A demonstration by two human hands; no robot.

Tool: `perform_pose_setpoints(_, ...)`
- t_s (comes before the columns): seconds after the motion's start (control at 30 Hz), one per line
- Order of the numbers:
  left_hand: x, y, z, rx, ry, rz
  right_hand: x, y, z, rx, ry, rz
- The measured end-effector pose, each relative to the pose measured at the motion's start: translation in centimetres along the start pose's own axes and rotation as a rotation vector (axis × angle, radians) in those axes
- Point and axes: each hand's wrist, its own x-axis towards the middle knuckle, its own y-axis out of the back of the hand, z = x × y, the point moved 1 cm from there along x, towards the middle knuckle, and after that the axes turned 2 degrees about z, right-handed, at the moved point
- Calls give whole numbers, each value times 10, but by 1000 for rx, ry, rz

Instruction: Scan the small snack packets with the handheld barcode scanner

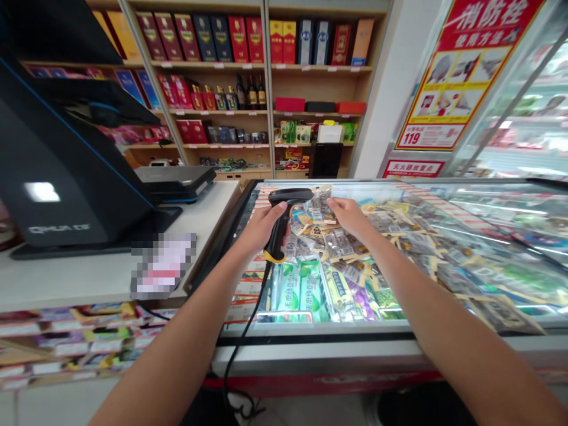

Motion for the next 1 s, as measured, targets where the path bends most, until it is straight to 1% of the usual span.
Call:
perform_pose_setpoints(0.1,-1,-1,2,-6,-3,22,1,0,1,1,12,19)
perform_pose_setpoints(0.2,-3,-2,6,0,-23,51,-2,3,-6,-13,25,16)
perform_pose_setpoints(0.3,-4,0,9,-3,-27,124,-9,2,-21,14,6,-28)
perform_pose_setpoints(0.37,-4,1,10,-44,-17,156,-15,-4,-32,15,-3,-95)
perform_pose_setpoints(0.43,-4,0,9,-88,-14,169,-23,-14,-40,-114,24,-177)
perform_pose_setpoints(0.5,-3,-1,7,-94,-27,188,-32,-23,-45,-353,70,-223)
perform_pose_setpoints(0.57,-3,-5,3,-81,-58,203,-38,-31,-46,-566,101,-201)
perform_pose_setpoints(0.63,-3,-9,0,-76,-101,198,-41,-34,-45,-630,104,-134)
perform_pose_setpoints(0.67,-3,-12,-3,-85,-122,192,-40,-35,-45,-587,102,-102)
perform_pose_setpoints(0.7,-4,-14,-5,-98,-142,189,-39,-35,-46,-487,98,-80)
perform_pose_setpoints(0.73,-5,-17,-7,-108,-159,190,-37,-35,-48,-333,92,-74)
perform_pose_setpoints(0.83,-9,-26,-12,-62,-199,213,-32,-40,-59,299,48,-148)
perform_pose_setpoints(0.9,-12,-31,-14,65,-260,220,-35,-47,-69,647,-19,-212)
perform_pose_setpoints(0.93,-13,-33,-14,156,-300,210,-37,-50,-73,761,-65,-230)
perform_pose_setpoints(1.0,-14,-34,-14,379,-379,141,-42,-54,-79,878,-194,-210)
